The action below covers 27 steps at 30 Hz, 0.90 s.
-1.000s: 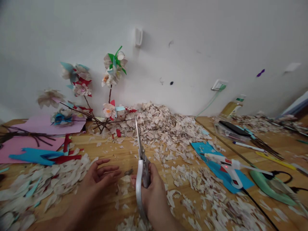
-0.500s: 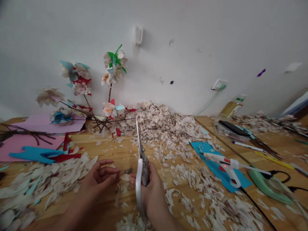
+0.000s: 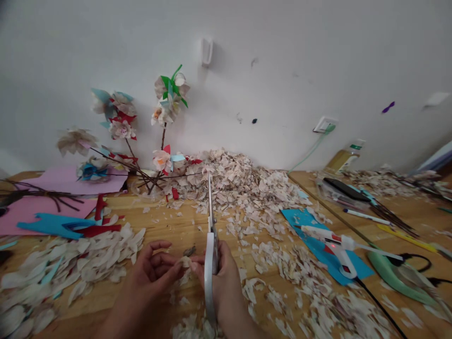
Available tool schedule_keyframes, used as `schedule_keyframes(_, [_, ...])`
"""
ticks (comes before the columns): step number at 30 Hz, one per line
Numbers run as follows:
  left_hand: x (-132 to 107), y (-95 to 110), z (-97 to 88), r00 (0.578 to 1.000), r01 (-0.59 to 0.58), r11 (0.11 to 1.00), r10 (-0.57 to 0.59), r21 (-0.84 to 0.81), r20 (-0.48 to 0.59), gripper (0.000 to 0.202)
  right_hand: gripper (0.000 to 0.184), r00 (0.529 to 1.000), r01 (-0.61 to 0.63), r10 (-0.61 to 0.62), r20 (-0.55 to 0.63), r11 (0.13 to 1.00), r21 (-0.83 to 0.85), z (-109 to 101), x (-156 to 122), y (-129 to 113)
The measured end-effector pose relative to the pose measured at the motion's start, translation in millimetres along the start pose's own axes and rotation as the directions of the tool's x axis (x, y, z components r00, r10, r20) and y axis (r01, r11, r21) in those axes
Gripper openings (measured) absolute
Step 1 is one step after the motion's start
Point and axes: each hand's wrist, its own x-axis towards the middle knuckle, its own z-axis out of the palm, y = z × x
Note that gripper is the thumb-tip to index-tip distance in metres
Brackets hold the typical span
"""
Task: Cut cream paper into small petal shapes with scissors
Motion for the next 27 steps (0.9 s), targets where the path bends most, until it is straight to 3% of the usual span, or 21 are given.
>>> schedule_keyframes(7, [6,-9,-8.0,0.997,-0.061,0.998,0.062,0.023,-0.054,0.050,0.033,1.000,0.004,-0.004,-0.015,0.999,0.044,0,2,3])
schedule_keyframes(11, [2,-8,-7.3,0.983,-0.123,0.992,0.118,-0.022,-0.144,0.043,0.034,1.000,0.005,-0.003,-0.029,0.999,0.054,-1,3,4])
schedule_keyframes(22, [-8,-4,4.2,0.996,-0.088,0.995,0.087,-0.037,-0.028,0.043,0.042,0.994,-0.050,0.065,-0.086,0.984,0.170,8,-2,10])
schedule_keyframes(27, [3,8,-5.0,0.990,-0.125,0.989,0.118,-0.074,-0.083,0.049,0.040,0.997,-0.059,0.066,-0.047,0.989,0.136,5,-1,12])
